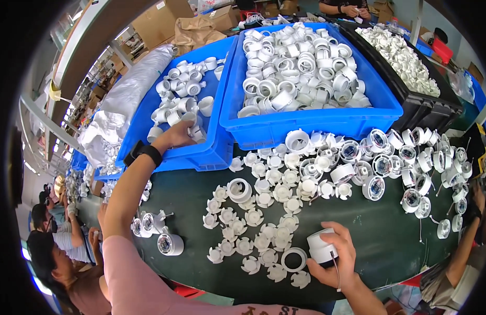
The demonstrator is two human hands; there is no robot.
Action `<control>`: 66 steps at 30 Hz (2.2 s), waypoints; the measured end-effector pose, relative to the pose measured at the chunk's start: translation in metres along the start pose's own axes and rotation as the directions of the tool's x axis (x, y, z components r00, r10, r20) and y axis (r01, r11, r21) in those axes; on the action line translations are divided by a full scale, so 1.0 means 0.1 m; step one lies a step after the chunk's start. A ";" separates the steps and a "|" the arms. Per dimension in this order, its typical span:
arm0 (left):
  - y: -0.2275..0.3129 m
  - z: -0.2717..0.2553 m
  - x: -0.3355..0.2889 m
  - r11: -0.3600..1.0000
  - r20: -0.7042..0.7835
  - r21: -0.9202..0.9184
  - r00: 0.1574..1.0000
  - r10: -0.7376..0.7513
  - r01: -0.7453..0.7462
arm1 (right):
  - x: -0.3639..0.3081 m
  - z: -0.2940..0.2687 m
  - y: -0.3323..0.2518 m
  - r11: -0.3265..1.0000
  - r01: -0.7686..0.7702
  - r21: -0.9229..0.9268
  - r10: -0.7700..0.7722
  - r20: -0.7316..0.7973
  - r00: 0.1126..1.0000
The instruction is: Assembling plastic components and internal electronics for small devices at a factory workbench.
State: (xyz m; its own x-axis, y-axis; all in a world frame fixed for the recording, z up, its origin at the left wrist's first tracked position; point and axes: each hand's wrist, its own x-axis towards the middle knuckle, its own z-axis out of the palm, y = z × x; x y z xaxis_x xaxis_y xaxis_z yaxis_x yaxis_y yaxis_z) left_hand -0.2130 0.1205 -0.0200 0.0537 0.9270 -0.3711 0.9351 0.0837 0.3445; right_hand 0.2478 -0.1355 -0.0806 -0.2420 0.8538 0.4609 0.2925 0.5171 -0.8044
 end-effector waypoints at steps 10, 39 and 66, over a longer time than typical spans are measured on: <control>0.23 -0.04 0.01 0.995 -0.026 -0.096 0.999 -0.030 0.028 | 0.04 -0.01 -0.08 0.998 0.027 -0.051 -0.028 -0.004 1.000; 1.99 1.39 -0.96 0.729 -0.331 0.279 0.651 0.684 -0.624 | 0.00 0.00 0.05 0.999 0.027 0.020 -0.024 -0.160 0.987; 2.15 1.85 -3.17 0.108 -0.256 -0.952 0.938 0.233 -0.287 | -0.40 -0.07 -1.23 0.986 0.148 0.080 -0.153 0.060 0.986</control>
State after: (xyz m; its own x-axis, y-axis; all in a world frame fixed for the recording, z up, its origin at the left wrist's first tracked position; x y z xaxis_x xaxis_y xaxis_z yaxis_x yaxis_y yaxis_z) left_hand 0.0356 -0.2228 0.0119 0.1790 0.9827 -0.0470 -0.2479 0.0913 0.9645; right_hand 0.2283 -0.2331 0.0027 -0.3389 0.7598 0.5548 0.1786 0.6310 -0.7550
